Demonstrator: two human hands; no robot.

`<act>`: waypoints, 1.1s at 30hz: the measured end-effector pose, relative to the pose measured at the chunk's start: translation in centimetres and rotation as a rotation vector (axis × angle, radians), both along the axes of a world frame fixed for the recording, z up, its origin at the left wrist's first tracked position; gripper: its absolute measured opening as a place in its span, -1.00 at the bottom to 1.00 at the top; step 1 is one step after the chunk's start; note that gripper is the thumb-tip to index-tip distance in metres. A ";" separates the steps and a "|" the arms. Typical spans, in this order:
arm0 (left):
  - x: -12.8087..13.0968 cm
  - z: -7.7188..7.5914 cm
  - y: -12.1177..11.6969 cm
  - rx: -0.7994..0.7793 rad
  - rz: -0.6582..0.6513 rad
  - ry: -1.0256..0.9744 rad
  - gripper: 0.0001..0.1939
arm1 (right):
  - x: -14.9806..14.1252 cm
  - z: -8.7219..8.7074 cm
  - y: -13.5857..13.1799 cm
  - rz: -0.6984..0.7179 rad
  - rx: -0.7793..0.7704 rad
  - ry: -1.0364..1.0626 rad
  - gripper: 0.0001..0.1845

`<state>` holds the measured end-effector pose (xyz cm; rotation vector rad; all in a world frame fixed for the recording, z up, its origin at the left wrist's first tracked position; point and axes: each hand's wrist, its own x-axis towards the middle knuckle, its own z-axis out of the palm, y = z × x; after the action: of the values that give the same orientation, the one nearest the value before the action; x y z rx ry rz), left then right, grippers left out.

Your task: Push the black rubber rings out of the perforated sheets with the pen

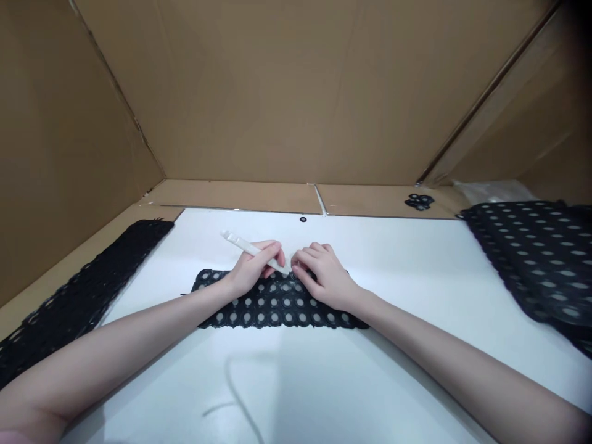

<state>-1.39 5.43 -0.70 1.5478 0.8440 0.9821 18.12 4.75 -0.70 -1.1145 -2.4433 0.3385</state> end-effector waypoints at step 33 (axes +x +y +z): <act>-0.2 1.5 -0.8 0.142 -0.189 0.321 -0.56 | 0.3 -0.4 1.0 0.121 -0.124 -0.004 -0.84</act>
<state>-1.60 4.67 0.79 1.9033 0.8425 0.6775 18.41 5.78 -1.11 -1.0190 -2.5288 0.5325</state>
